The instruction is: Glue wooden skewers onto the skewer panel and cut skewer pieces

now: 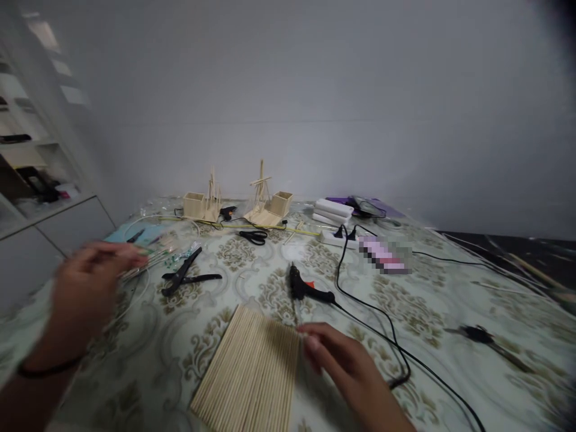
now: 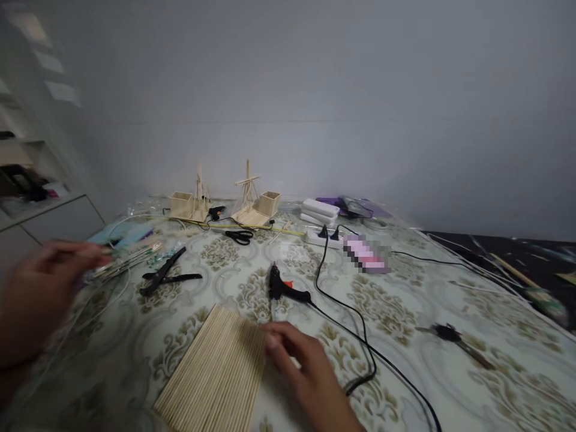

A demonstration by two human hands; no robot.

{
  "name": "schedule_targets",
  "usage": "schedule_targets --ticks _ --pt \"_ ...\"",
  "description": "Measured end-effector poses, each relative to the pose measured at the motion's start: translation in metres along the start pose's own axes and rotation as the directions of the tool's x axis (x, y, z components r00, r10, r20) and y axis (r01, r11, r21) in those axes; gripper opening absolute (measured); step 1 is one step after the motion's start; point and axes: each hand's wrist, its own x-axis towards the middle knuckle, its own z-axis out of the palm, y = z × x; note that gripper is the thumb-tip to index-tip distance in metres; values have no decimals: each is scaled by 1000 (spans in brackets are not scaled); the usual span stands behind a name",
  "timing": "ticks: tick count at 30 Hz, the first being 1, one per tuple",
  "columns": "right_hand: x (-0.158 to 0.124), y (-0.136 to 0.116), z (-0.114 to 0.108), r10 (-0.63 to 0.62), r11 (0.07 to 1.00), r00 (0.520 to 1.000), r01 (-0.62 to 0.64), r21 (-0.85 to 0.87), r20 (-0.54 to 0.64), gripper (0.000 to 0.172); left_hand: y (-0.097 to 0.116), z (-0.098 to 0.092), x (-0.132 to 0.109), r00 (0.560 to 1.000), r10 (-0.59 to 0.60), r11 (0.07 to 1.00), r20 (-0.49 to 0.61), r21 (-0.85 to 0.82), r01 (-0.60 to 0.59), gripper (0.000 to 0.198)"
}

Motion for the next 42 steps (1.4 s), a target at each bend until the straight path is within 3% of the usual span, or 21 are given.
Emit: schedule_targets --ticks 1,3,5,7,9,13,16,18,22,27,29,32,37,40,42 --pt "11 -9 14 6 992 997 -15 128 71 49 0 22 -17 995 -44 992 95 -112 54 23" --pt "29 -22 39 2 927 982 -74 367 191 60 -2 55 -51 925 -21 954 380 -268 132 21" --pt "44 -28 55 8 890 976 -106 442 218 61 -7 72 -80 893 12 950 450 -284 131 18" --pt "55 -29 62 -10 922 991 -43 386 134 55 -16 77 -97 847 79 957 525 -277 82 15" --pt "65 -28 60 -36 949 997 12 316 71 57 -31 74 -104 846 120 976 519 -219 -4 15" --pt "87 -29 39 -119 978 993 121 171 -18 60 -74 58 -103 918 145 981 369 70 -183 19" --pt "106 -33 24 -222 975 974 222 -6 -50 47 -97 50 -100 930 132 971 343 143 -191 12" --pt "118 -34 23 -285 953 958 281 -118 -20 41 -102 50 -96 918 142 969 370 136 -205 8" --pt "132 -26 38 -355 895 930 368 -250 95 38 -82 71 -81 865 197 969 461 40 -242 14" --pt "133 -4 55 -378 864 919 394 -313 113 34 -38 131 -67 758 289 957 585 -159 -242 33" --pt "128 6 60 -372 863 920 393 -318 126 32 -29 156 -68 722 317 948 614 -222 -228 32" --pt "121 20 66 -354 868 922 386 -313 157 27 -26 181 -71 708 345 937 616 -273 -219 24" --pt "122 15 52 -333 894 934 356 -272 128 16 -32 193 -73 688 357 932 631 -292 -215 32" --pt "128 -6 33 -353 911 933 359 -201 69 31 -32 195 -78 656 354 934 666 -288 -211 31" --pt "130 -21 23 -377 911 925 380 -159 47 31 -29 197 -82 628 355 934 692 -284 -216 31"
